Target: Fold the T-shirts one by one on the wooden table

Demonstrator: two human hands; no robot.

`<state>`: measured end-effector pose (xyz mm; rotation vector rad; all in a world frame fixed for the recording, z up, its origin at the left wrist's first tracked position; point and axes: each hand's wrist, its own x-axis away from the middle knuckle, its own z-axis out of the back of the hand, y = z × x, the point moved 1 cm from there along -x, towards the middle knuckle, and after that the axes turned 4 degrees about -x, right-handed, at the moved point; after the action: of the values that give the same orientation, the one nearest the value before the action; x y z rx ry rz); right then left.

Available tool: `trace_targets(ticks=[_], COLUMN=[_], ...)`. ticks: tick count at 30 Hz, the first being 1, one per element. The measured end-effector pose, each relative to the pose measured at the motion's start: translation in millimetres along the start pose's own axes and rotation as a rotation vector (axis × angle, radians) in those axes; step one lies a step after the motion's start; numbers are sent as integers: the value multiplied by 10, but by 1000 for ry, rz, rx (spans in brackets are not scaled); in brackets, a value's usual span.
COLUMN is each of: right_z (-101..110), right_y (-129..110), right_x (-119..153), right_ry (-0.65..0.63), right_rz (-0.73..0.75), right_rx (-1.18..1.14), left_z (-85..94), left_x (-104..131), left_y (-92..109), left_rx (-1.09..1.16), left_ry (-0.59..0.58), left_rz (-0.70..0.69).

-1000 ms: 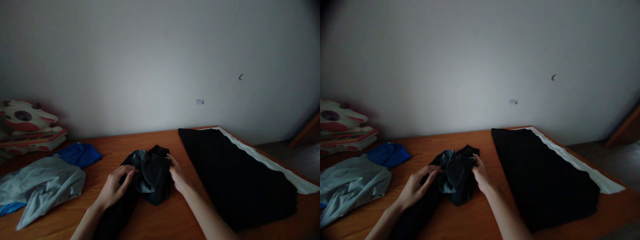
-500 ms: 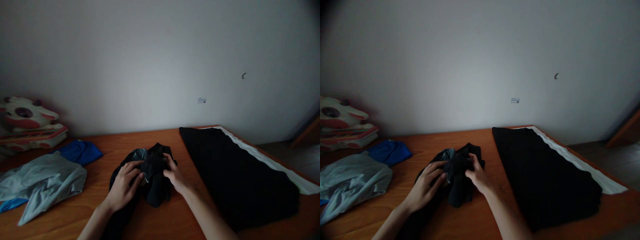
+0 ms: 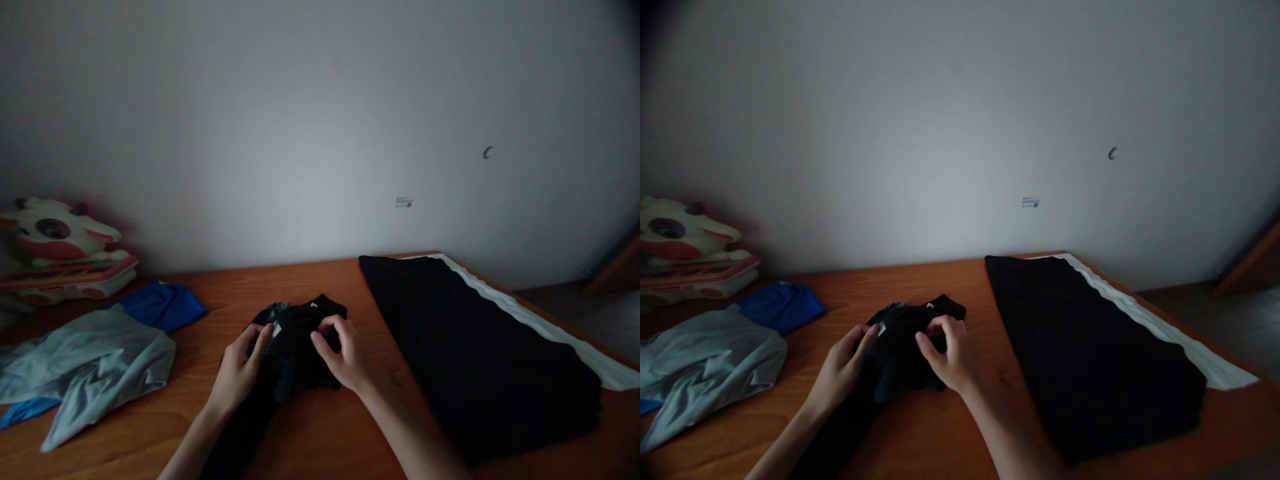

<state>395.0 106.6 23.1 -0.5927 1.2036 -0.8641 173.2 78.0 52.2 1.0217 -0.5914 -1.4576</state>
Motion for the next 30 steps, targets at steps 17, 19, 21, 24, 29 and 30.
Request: trace_targets(ticks=[17,19,21,24,29,30], right_z=[-148,-118,-61,108,456,488], right_y=[-115,-43,74,284,549,583], right_x=[11,-26,-73,-156,-258,-266], right_ry=[61,158,298,548,784,779], right_rz=[152,92,-21,-223,-372,-408], right_rx=[-154,-212,-264,-355,-602,-623], left_z=[-11,22,81,191,267,257], left_x=[19,-11,-52,-112,-157,-159], left_y=[36,14,-5,-12,-7,-11], left_rx=[-145,-43,81,272,605,648], left_ry=[-98,-27,76,246,496,520], left_rz=[-83,-13,41,119,252,272])
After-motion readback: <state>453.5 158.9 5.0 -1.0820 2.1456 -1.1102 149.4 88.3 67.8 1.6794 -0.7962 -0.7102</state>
